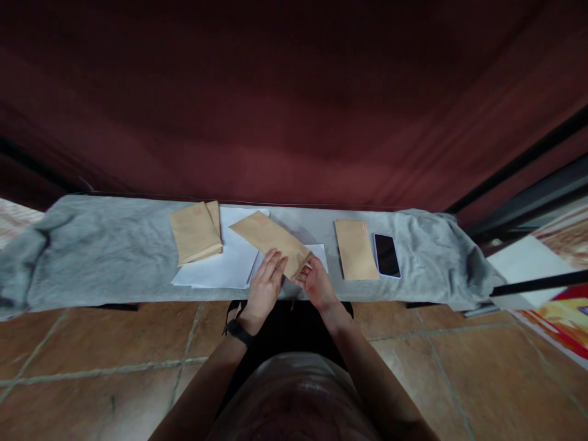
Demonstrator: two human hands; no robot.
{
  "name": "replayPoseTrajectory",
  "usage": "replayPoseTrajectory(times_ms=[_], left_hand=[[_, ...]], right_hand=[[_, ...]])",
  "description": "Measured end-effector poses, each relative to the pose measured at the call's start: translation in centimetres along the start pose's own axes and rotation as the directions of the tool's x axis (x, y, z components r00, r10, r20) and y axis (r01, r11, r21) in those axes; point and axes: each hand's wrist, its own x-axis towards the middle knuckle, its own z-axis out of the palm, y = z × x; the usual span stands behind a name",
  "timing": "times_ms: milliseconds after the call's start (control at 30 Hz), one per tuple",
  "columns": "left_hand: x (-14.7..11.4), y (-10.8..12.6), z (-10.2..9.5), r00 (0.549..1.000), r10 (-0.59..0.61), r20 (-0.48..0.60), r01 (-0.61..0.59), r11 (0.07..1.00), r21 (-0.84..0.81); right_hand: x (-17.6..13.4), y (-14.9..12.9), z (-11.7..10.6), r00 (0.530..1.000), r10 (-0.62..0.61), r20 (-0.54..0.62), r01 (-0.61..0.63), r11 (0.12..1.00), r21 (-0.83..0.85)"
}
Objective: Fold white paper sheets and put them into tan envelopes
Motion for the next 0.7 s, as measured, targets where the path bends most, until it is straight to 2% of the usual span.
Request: replayPoseTrajectory(times_ms=[100,167,400,500,600,700], left_hand=[[-0.3,0.2,0.0,1.0,0.013,0.006,-0.013,1.0,0.015],[-0.4,0.2,0.0,1.0,0.003,-0.004,-0.003,1.0,-0.001],[-1.0,0.4,0.7,0.995,-0.072,-0.07,0.067,0.995,-0.077],[-1.3,1.2,1.2,0.993,-0.087,-0.075,0.077,0.99,-0.121],[-1.9,1.6,1.5,0.987,-0.135,-0.091,0.119,0.98,-0.16],[-2.5,1.6,1.7,0.984,-0.159,-0.08,0.143,0.973,-0.182]], right_hand=[[0.2,0.4,-0.4,0.996,-0.041,-0.084,0.033,0.995,-0.09],[0.2,0.6,-0.8,0.994,-0.052,-0.097,0.04,0.992,-0.123],[-0.1,0.3,-1.5,0.993,-0.05,-0.109,0.043,0.997,-0.068],[-0.1,0.2,-1.2,0.996,-0.041,-0.081,0.037,0.998,-0.053],[-0.2,0.1,-1.4,0.999,-0.034,0.003,0.034,0.999,-0.039],[-0.3,0.0,-1.9,0.998,-0.049,0.037,0.053,0.994,-0.098]])
